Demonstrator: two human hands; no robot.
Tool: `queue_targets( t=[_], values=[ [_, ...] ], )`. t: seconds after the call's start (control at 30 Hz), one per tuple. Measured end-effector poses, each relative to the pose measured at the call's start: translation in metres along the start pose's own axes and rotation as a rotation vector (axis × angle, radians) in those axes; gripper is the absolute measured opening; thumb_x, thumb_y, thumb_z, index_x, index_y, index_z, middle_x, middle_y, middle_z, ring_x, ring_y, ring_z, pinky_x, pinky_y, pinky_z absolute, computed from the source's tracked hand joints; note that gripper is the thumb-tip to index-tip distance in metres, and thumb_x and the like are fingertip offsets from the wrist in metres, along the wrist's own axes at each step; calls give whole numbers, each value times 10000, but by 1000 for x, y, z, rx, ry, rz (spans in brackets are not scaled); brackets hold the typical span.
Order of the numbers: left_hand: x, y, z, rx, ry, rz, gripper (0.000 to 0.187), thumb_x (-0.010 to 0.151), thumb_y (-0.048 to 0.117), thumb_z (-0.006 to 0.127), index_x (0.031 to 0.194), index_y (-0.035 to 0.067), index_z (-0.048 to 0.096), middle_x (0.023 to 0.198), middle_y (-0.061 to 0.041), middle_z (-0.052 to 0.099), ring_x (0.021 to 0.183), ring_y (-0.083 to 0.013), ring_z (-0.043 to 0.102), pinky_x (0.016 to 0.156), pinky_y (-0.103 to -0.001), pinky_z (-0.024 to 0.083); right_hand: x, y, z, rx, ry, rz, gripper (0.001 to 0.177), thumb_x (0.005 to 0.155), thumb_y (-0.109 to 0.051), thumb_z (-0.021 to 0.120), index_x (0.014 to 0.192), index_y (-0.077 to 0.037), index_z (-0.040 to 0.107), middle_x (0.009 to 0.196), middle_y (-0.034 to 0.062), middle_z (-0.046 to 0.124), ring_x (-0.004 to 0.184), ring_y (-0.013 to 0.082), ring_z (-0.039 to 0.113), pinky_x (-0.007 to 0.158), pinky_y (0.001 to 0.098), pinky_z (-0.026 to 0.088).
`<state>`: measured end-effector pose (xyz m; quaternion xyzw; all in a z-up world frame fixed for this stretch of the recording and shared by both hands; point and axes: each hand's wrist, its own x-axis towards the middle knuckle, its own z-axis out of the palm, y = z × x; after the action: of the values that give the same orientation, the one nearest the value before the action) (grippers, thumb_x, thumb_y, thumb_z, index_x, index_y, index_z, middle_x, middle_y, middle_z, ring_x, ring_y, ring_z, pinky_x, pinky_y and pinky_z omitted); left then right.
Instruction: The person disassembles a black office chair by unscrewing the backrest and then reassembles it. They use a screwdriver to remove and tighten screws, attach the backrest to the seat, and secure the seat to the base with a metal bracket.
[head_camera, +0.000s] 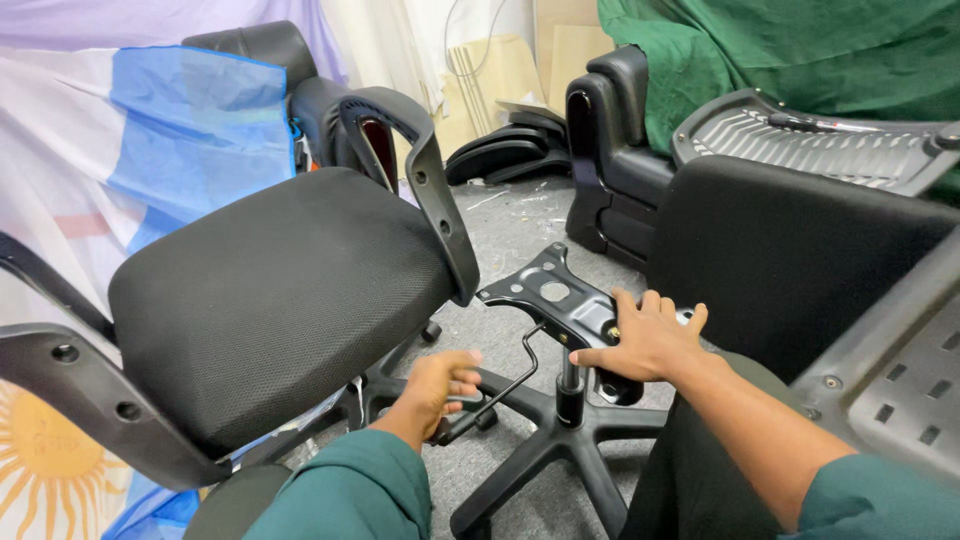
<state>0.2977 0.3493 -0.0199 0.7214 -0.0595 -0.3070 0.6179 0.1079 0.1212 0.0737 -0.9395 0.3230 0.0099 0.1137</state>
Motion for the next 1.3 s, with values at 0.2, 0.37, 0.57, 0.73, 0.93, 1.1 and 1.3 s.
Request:
queue_targets(
  t=[0.2,0.37,0.57,0.73,0.93,1.1,1.3],
  values=[
    [-45,35,-13,-723,717,25,617,721,563,862,974,41,651,797,-60,670,632,-162,581,569,-329,433,8,-2,9,-39,24,-6,1175,632,-722,777,1565,-165,329,1467,207,492,1407,393,424,1124,771,121],
    [-51,69,11,-614,958,-134,632,724,536,899,785,-43,654,697,-103,651,509,-194,521,504,-367,436,8,-3,6,-19,-35,21,1104,626,-649,779,1549,-190,383,1424,192,542,1388,381,461,1142,756,158],
    [-19,79,32,-680,916,-118,620,734,540,881,812,-56,727,719,-106,672,516,-176,500,538,-353,427,7,2,0,-23,-2,-18,1121,584,-624,804,1537,-202,391,1384,194,556,1362,382,466,1135,738,167],
    [13,78,39,-736,833,-93,631,734,522,899,894,-55,699,795,-39,734,530,-159,524,574,-299,481,4,9,-6,-15,2,-25,1145,552,-601,827,1544,-240,384,1372,190,564,1354,374,477,1141,724,166],
    [34,78,45,-692,759,-178,608,775,512,878,920,-25,632,832,-93,712,554,-173,549,514,-302,466,2,13,-3,-18,7,-33,1120,546,-605,820,1525,-253,405,1341,167,579,1329,357,500,1132,716,184],
    [20,83,44,-255,652,-1,487,872,429,806,862,-48,706,776,-113,736,584,-182,593,563,-336,492,10,16,-4,-19,-5,-79,1097,529,-560,805,1515,-260,429,1292,146,606,1303,337,521,1150,699,173],
    [-20,128,37,176,783,328,343,871,399,750,924,60,772,875,-53,769,911,-223,684,842,-375,524,18,18,-6,-30,9,-147,1091,474,-500,819,1481,-270,470,1307,102,610,1317,301,517,1164,684,157]
  ],
)
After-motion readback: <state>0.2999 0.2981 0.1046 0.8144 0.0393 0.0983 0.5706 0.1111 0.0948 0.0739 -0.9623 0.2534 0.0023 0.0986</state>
